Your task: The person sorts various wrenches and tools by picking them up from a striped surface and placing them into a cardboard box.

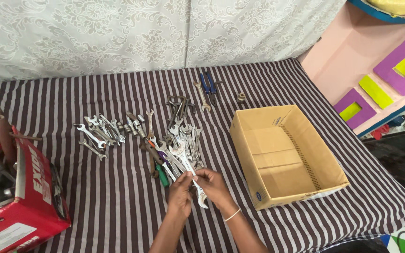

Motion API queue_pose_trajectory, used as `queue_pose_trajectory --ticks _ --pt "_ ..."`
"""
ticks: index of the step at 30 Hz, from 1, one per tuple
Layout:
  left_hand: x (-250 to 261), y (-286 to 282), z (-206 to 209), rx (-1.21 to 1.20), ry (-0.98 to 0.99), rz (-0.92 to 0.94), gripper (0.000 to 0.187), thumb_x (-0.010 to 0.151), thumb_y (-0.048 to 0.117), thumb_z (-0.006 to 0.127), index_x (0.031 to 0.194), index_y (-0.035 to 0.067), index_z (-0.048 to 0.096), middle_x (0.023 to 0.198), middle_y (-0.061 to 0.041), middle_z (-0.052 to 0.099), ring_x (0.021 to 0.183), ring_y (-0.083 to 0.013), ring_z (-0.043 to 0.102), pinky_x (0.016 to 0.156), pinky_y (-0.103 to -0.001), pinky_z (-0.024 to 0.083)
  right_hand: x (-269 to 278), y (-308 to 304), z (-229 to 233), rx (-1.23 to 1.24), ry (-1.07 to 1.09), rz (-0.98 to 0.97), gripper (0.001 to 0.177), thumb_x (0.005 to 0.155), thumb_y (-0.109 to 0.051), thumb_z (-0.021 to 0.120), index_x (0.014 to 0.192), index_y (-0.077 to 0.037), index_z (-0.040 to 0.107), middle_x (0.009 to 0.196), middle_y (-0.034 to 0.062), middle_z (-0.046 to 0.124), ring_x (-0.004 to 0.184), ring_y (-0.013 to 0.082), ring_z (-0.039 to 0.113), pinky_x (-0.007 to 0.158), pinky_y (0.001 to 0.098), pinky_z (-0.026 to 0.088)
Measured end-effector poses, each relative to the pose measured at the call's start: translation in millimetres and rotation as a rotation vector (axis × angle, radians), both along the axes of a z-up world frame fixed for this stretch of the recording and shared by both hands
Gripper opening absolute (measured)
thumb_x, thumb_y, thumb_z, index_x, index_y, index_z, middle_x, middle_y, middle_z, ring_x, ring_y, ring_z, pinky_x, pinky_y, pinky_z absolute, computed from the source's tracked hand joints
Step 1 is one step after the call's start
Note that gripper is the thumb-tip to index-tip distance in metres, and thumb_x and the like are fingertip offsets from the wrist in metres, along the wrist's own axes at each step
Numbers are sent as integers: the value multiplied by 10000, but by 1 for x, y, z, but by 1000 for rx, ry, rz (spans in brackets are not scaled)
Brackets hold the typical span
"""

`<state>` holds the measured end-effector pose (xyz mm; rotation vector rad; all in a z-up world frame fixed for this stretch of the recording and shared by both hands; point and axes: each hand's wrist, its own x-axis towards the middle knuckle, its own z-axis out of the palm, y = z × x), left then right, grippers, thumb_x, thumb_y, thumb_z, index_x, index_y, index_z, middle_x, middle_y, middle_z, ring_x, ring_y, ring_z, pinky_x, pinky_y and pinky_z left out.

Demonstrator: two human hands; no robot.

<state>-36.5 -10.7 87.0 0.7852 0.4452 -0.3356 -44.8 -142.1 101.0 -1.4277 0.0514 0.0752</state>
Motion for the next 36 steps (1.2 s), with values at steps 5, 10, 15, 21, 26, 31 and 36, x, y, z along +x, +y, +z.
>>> queue_pose_trajectory --ticks 5,10,15,21,26,31,36 --pt "1 -5 28 106 -144 -50 377 922 229 736 1230 13 725 943 -18 717 823 -142 603 745 -322 474 12 -11 13 -27 -56 15 111 933 -27 699 1029 26 711 897 32 724 783 72 642 701 219 532" --pt "14 -16 58 213 -167 -213 291 998 208 620 1190 54 775 856 -47 707 707 -138 547 716 -309 482 14 -27 53 -63 80 -34 108 911 -17 719 1011 24 729 841 26 703 692 55 603 601 203 485" --pt "23 -42 80 132 -306 -297 299 996 177 601 1221 43 746 871 -19 718 707 -110 564 694 -279 510 12 -68 93 -12 167 -44 127 875 -46 760 986 10 736 775 32 717 577 60 593 491 198 426" --pt "41 -100 87 37 -354 -339 311 970 167 689 1232 7 740 883 -17 704 726 -95 606 667 -240 542 16 -126 122 7 55 -60 160 890 -29 739 1029 49 723 869 87 752 710 118 697 644 239 570" --pt "59 -161 77 10 -377 -377 270 957 138 712 1172 -21 747 887 -39 733 731 -100 640 646 -227 544 21 -187 122 -104 20 -68 148 915 -45 718 1024 55 717 893 102 753 750 135 712 700 261 587" --pt "67 -211 57 226 -524 -454 211 980 94 670 1107 -37 777 857 -48 731 700 -120 636 635 -241 524 32 -244 79 -131 46 -107 113 903 -30 719 984 46 693 873 110 751 730 150 726 680 265 598" --pt "41 -196 63 952 -1169 -257 230 863 -1 678 1066 6 785 932 -157 721 827 -327 715 744 -380 556 42 -274 28 -477 331 -144 117 872 -52 752 970 10 740 771 81 694 587 137 571 497 281 424"
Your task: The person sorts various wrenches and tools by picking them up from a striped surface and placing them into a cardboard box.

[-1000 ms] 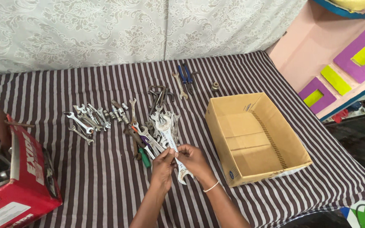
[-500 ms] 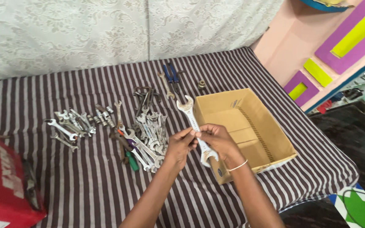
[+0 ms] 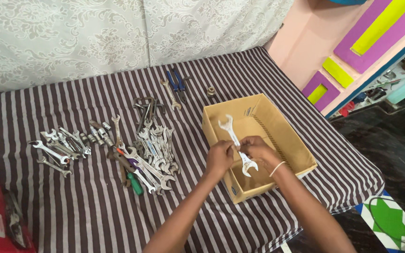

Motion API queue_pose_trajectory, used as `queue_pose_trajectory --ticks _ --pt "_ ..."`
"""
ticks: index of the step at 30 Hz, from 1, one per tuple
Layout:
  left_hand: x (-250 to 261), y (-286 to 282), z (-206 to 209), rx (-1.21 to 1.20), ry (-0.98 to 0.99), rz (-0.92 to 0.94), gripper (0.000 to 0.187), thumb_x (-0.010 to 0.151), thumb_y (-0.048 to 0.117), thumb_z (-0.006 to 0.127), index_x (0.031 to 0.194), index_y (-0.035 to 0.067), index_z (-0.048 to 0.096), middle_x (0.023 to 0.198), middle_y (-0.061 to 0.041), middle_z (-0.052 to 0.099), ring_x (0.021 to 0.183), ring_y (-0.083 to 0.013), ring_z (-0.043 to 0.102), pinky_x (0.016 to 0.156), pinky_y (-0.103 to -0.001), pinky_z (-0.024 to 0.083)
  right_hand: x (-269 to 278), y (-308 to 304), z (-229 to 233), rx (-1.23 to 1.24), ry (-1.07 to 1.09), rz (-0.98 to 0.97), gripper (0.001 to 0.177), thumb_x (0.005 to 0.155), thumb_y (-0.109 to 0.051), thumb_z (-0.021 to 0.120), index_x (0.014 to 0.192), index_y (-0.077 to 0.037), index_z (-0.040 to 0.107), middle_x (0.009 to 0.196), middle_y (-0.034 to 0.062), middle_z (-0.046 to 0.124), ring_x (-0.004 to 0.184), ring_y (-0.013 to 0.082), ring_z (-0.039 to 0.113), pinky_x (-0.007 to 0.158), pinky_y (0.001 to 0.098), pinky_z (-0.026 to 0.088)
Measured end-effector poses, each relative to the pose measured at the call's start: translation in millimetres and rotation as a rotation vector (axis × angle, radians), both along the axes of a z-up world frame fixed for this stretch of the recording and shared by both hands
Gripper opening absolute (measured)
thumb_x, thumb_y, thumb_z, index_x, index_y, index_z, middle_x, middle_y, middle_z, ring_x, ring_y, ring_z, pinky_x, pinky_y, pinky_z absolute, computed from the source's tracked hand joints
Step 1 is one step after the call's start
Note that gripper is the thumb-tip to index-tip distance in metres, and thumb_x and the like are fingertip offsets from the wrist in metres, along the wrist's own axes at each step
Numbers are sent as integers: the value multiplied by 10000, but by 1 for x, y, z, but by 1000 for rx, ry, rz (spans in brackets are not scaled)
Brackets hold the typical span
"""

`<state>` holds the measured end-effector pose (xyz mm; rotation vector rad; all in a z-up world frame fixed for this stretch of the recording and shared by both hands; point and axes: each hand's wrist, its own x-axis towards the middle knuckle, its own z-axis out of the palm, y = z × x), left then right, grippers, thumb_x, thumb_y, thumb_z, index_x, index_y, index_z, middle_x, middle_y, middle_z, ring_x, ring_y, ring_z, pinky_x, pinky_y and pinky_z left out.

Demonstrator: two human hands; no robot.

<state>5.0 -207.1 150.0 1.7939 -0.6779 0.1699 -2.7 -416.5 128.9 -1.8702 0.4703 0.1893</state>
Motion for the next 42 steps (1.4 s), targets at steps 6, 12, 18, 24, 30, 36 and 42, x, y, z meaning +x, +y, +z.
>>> queue_pose_trajectory --ticks 6,12,18,24,30,36,42 --pt "-32 21 13 218 -338 19 350 776 -67 623 1099 7 736 1043 -153 662 981 -331 672 836 -402 568 6 1 -37 -89 56 46 73 852 31 664 856 88 709 680 73 684 580 129 615 492 295 468" --pt "-29 16 3 402 -452 5 250 770 -5 647 1004 5 735 982 -144 679 977 -307 681 851 -388 560 11 1 -64 -172 122 174 266 748 154 558 962 56 682 677 81 620 532 154 529 446 325 396" --pt "-10 -13 -7 782 -519 -140 105 812 112 687 849 75 777 906 -120 755 942 -262 716 919 -373 537 18 -26 -116 200 198 83 252 956 -103 463 995 50 659 688 58 629 525 143 538 446 294 427" --pt "-1 -41 -13 986 -294 -263 233 855 313 723 910 100 801 977 -97 775 976 -264 708 897 -379 489 12 -35 -123 111 248 139 195 965 -194 513 1002 -59 649 639 14 569 476 126 478 395 278 323" --pt "-2 -34 -12 975 -224 -285 218 860 281 712 927 95 804 982 -97 773 1015 -250 699 953 -378 454 19 -18 -90 -851 -180 516 229 725 -196 789 867 -24 736 854 216 747 804 364 718 677 427 559" --pt "-9 -16 -4 709 -304 -218 136 817 107 706 896 32 787 976 -135 759 1043 -284 676 994 -405 466 -10 31 0 -914 -306 91 124 889 -113 647 981 -72 719 891 223 723 867 415 694 759 497 543" --pt "-28 16 10 233 -386 -95 214 810 -11 683 1007 -61 750 1195 -219 670 1101 -367 636 989 -450 488 -26 75 67 -886 -654 -123 130 924 -121 667 1001 -30 718 919 197 730 816 401 696 713 470 552"
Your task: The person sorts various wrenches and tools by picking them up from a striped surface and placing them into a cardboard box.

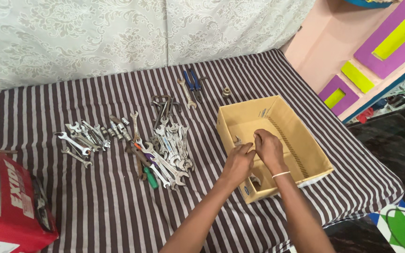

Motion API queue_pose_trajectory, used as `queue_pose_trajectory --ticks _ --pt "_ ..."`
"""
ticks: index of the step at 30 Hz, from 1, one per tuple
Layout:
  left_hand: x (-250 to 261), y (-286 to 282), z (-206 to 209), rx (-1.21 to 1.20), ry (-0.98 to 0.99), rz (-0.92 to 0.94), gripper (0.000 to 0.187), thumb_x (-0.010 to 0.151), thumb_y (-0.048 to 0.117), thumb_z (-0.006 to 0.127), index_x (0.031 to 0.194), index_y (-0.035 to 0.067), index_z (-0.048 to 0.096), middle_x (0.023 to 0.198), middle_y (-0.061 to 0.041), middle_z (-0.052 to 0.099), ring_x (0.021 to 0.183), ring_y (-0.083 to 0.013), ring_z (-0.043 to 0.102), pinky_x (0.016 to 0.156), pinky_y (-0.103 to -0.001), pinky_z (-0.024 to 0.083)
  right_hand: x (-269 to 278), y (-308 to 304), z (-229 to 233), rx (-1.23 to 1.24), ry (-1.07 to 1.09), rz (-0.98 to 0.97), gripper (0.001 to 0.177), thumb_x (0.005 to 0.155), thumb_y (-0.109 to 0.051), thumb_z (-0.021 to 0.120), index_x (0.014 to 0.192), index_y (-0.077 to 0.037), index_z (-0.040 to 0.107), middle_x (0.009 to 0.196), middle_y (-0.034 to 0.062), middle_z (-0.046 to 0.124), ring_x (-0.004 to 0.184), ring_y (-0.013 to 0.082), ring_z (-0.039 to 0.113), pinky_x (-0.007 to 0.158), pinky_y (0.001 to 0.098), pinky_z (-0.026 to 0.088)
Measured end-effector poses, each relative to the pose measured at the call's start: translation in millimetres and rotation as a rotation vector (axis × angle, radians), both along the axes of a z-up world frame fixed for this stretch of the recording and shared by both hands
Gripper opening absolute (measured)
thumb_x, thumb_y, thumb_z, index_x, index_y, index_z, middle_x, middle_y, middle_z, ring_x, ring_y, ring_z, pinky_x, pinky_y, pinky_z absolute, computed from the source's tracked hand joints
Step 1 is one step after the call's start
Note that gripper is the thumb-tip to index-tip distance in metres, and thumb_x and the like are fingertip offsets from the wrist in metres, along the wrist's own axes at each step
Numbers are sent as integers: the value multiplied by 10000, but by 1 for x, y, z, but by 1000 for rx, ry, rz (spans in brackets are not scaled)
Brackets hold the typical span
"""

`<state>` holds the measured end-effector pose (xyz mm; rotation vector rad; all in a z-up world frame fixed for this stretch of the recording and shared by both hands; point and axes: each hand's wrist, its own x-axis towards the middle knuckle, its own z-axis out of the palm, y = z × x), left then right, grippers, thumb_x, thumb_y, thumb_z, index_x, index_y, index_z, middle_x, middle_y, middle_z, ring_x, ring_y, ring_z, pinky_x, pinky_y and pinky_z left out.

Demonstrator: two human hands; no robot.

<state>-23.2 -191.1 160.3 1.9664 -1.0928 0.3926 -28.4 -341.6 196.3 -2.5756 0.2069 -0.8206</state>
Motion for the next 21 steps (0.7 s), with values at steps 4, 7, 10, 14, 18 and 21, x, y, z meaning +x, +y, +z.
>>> queue_pose_trajectory --ticks 4,7,10,14,18,21 --pt "-7 17 4 -146 -78 118 282 796 -64 689 1076 -33 707 1420 -280 560 1262 -395 614 1109 -466 482 -14 45 37 -107 -180 107 116 930 -72 667 1013 -14 724 976 177 744 817 366 715 697 428 571" --pt "-10 43 -2 -245 74 188 452 820 -81 675 1271 -79 654 1366 -228 589 1270 -384 607 1106 -464 502 -18 90 43 46 -169 263 122 927 -80 686 1019 -12 728 973 135 754 774 266 749 669 346 610" --pt "-6 71 -16 -304 288 267 522 717 -62 712 1234 -73 634 1421 -263 537 1249 -427 553 1012 -474 507 -10 125 30 121 -140 330 110 915 -81 700 996 -15 733 955 144 754 784 284 745 692 370 599" --pt "19 102 -49 -484 587 466 447 933 -32 560 1378 -2 591 1513 -217 468 1364 -363 474 1018 -408 535 31 165 -27 317 -61 323 111 868 -69 719 966 -19 722 907 190 743 813 362 727 707 426 571" --pt "41 141 -89 -362 699 703 486 879 50 618 1360 5 571 1398 -202 595 1224 -355 613 1010 -424 495 70 184 -92 319 170 264 164 831 -121 722 972 -38 718 881 209 730 840 395 709 716 475 552" --pt "54 160 -119 -168 501 696 562 806 7 638 1359 -41 548 1376 -261 563 1267 -414 540 1044 -453 439 97 188 -127 219 297 212 179 859 -192 715 933 -29 713 907 232 723 875 427 696 753 508 544"
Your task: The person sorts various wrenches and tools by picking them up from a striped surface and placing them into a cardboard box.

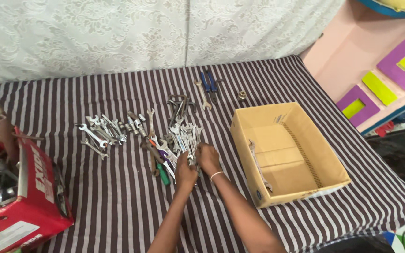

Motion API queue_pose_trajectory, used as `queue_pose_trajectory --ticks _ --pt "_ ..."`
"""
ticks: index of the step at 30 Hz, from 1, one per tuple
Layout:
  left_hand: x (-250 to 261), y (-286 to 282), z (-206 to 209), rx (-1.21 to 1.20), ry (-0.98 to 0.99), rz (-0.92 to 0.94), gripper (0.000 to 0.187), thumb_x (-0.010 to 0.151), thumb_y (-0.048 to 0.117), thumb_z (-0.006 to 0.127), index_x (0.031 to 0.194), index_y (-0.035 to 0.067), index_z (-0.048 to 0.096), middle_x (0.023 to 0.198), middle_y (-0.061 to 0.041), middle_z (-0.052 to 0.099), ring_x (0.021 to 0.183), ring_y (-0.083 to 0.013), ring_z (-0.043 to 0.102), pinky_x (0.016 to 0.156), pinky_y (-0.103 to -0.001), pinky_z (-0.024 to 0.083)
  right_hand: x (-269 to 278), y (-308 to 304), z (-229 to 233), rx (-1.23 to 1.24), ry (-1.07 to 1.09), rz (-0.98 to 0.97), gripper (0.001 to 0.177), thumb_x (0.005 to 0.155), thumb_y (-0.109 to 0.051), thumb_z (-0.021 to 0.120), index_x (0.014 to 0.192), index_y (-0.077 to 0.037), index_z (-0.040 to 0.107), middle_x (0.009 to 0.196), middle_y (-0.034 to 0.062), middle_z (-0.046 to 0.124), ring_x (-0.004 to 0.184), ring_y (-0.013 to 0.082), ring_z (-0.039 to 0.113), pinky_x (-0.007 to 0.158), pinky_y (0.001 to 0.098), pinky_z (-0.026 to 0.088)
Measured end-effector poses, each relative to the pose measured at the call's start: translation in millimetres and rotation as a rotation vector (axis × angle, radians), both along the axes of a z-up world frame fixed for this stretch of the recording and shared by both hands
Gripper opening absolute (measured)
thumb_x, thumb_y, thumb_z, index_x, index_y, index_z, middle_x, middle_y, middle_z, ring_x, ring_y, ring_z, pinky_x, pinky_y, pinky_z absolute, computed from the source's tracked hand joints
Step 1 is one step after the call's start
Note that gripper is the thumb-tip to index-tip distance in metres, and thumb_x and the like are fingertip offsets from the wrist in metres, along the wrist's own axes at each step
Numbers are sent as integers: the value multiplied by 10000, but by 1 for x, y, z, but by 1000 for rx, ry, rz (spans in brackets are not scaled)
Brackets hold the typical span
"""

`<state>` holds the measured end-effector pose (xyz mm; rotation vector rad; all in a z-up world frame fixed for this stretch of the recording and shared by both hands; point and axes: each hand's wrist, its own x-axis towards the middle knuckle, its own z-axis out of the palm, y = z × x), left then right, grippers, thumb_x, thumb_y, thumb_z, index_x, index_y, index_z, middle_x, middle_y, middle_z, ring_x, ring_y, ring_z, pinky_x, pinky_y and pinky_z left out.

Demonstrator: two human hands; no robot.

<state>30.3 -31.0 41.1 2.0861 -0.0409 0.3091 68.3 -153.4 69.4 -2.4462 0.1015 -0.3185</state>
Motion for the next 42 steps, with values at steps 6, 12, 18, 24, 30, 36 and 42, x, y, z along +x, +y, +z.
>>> queue_pose_trajectory --ticks 6,12,18,24,30,36,42 --pt "21 6 -27 -38 83 -58 524 812 32 619 1332 -17 580 1319 -252 612 1186 -405 616 1006 -430 487 32 9 -19 -101 196 -71 264 863 -257 700 902 2 731 993 284 709 950 464 692 840 537 548" --pt "25 -7 -13 -107 140 -87 483 812 40 589 1293 69 623 1275 -215 643 1123 -375 655 949 -421 525 53 4 -41 -133 264 -45 319 791 -270 756 922 20 742 1053 285 704 1005 452 689 867 529 555" --pt "33 -16 -1 15 222 -95 456 837 86 592 1293 72 614 1160 -238 697 1091 -418 658 934 -468 512 63 -12 -65 -41 222 -50 289 710 -209 765 882 21 737 942 271 733 931 418 718 813 502 567" --pt "49 -17 -16 -1 295 -80 390 952 206 558 1323 102 620 1144 -230 720 1085 -408 685 941 -467 527 58 -19 -79 330 280 -144 238 707 -145 821 831 23 705 792 217 750 698 279 728 656 378 567" --pt "56 -21 -12 145 387 -30 413 898 233 643 1284 85 649 1131 -221 712 1079 -394 676 908 -469 529 39 -24 -86 1056 351 -117 269 797 4 828 1030 56 705 892 114 751 736 165 696 651 285 562" --pt "62 -25 -66 -65 401 -74 275 900 214 683 1095 53 788 881 -166 771 804 -288 739 732 -383 550 8 -29 -84 1230 413 -106 259 812 13 799 1056 42 715 882 105 751 723 171 692 633 294 560" --pt "50 -33 -56 -920 560 -74 157 901 51 739 1045 -3 774 711 -51 651 532 -118 510 478 -270 396 -17 -31 -49 1297 243 -41 152 900 -43 725 1036 25 712 861 82 737 717 152 665 645 286 543"
